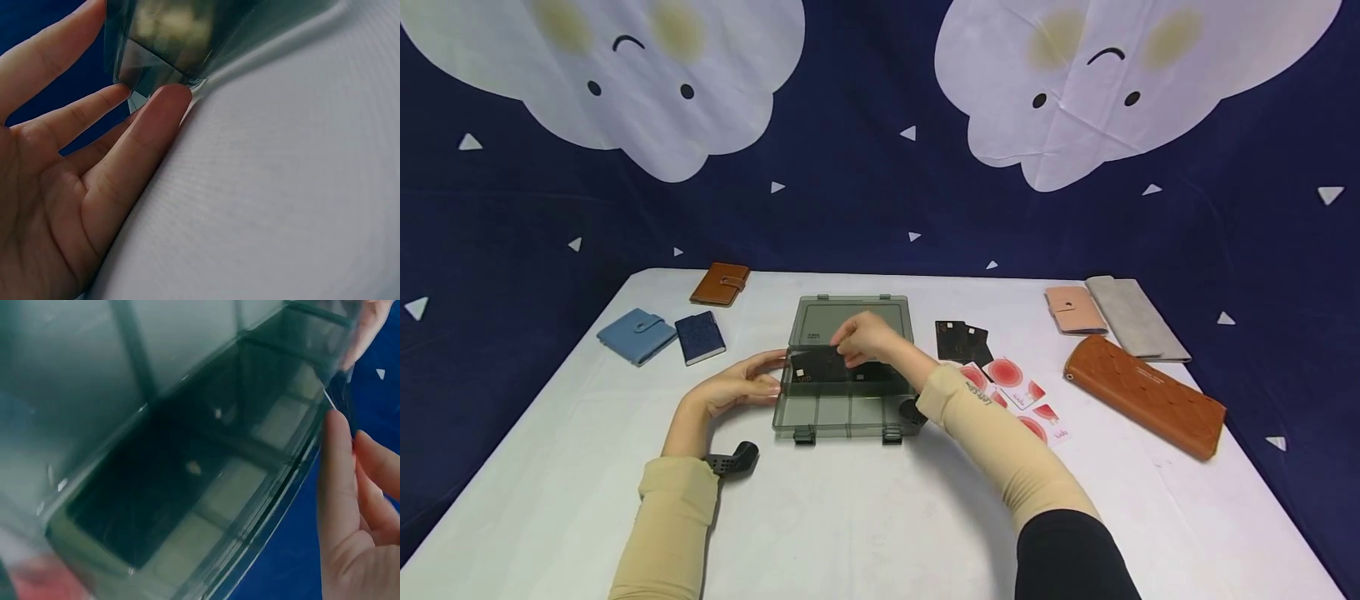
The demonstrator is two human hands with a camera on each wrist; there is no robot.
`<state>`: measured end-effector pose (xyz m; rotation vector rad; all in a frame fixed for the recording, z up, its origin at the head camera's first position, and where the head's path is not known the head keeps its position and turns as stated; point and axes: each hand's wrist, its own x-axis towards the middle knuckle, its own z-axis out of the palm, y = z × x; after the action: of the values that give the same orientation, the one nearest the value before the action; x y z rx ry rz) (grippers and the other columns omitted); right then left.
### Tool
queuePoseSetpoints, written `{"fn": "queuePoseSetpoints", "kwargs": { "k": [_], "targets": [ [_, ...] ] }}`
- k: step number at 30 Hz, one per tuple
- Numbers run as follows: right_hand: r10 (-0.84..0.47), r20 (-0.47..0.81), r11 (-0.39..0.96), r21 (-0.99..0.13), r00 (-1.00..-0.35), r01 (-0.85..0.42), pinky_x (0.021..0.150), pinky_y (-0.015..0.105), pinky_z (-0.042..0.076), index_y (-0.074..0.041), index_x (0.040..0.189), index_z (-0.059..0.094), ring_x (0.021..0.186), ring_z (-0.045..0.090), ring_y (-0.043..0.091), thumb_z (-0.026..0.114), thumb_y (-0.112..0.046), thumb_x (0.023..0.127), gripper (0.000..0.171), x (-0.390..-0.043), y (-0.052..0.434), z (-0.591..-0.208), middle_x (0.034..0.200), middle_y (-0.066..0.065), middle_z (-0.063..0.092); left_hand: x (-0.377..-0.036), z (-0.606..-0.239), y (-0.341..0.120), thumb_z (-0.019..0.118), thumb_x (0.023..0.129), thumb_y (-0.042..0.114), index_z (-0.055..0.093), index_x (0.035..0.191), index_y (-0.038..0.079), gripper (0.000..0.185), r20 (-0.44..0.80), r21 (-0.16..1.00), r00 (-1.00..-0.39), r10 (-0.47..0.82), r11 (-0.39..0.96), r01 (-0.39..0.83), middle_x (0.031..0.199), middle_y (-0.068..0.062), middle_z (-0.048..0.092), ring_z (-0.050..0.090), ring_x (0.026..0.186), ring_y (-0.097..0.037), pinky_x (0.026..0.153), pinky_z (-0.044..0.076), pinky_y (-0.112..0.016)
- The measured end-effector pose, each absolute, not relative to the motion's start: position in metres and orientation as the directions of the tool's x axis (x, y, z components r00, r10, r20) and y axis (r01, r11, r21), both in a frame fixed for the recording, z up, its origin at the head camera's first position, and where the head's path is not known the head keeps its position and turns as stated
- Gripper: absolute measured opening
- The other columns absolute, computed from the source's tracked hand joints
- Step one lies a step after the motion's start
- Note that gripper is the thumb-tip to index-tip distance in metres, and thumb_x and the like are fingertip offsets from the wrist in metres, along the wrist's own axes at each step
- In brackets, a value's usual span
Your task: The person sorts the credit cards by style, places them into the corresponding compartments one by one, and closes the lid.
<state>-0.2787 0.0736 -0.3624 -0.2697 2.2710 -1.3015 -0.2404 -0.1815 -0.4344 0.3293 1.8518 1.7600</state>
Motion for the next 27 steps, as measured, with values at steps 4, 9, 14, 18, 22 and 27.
{"fn": "queuePoseSetpoints", "kwargs": {
  "k": [4,9,14,18,22,27],
  "targets": [
    [-0.429,-0.308,0.586,-0.810,-0.849,-0.002,0.066,0.030,0.057,0.004,0.098,0.066,0.071,0.062,0.020,0.058,0.002,0.087,0.014,-0.279,0.076,-0.367,0.095,0.016,0.063,-0.241,-0.434,-0.181,0.061,0.084,0.000,0.015,0.147,0.002,0.078,-0.223,0.975,-0.815,0.535,0.111,-0.194,0.149,-0.024,0.015,0.057,0.093,-0.013,0.090,0.050,-0.036],
    [-0.477,-0.332,0.624,-0.780,-0.814,-0.048,0.071,0.032,0.056,0.001,0.104,0.066,0.081,0.062,0.023,0.056,0.003,0.088,0.019,-0.278,0.077,-0.365,0.105,0.016,0.063,-0.240,-0.433,-0.181,0.060,0.084,0.000,0.015,0.147,0.002,0.078,-0.226,0.974,-0.816,0.532,0.110,-0.198,0.149,-0.024,0.016,0.057,0.093,-0.014,0.089,0.050,-0.036],
    [-0.488,-0.374,0.669,-0.741,-0.789,-0.063,0.074,0.035,0.055,-0.003,0.117,0.061,0.091,0.061,0.023,0.057,0.003,0.087,0.031,-0.276,0.077,-0.362,0.104,0.014,0.064,-0.240,-0.433,-0.181,0.060,0.084,-0.001,0.014,0.147,0.002,0.078,-0.226,0.974,-0.815,0.533,0.109,-0.199,0.149,-0.024,0.016,0.056,0.093,-0.014,0.089,0.050,-0.036],
    [-0.493,-0.382,0.682,-0.727,-0.781,-0.075,0.076,0.037,0.054,-0.005,0.122,0.059,0.097,0.060,0.024,0.057,-0.001,0.088,0.034,-0.276,0.083,-0.358,0.110,0.015,0.063,-0.240,-0.434,-0.181,0.059,0.084,-0.002,0.015,0.147,0.002,0.077,-0.225,0.974,-0.818,0.530,0.104,-0.200,0.149,-0.024,0.016,0.056,0.093,-0.013,0.089,0.050,-0.035],
    [-0.521,-0.310,0.685,-0.708,-0.795,-0.173,0.082,0.041,0.052,-0.001,0.122,0.057,0.104,0.058,0.029,0.057,-0.002,0.089,0.033,-0.278,0.100,-0.348,0.116,0.019,0.060,-0.240,-0.435,-0.180,0.059,0.084,-0.002,0.015,0.147,0.001,0.078,-0.219,0.975,-0.815,0.537,0.103,-0.195,0.149,-0.024,0.016,0.056,0.095,-0.013,0.089,0.050,-0.034],
    [-0.472,-0.141,0.697,-0.665,-0.870,-0.270,0.087,0.044,0.049,0.005,0.119,0.057,0.105,0.057,0.035,0.057,-0.001,0.087,0.033,-0.291,0.136,-0.338,0.113,0.025,0.060,-0.241,-0.435,-0.181,0.060,0.084,0.000,0.014,0.147,0.002,0.078,-0.220,0.975,-0.813,0.539,0.109,-0.192,0.149,-0.024,0.016,0.056,0.095,-0.014,0.090,0.049,-0.035]
  ]
}}
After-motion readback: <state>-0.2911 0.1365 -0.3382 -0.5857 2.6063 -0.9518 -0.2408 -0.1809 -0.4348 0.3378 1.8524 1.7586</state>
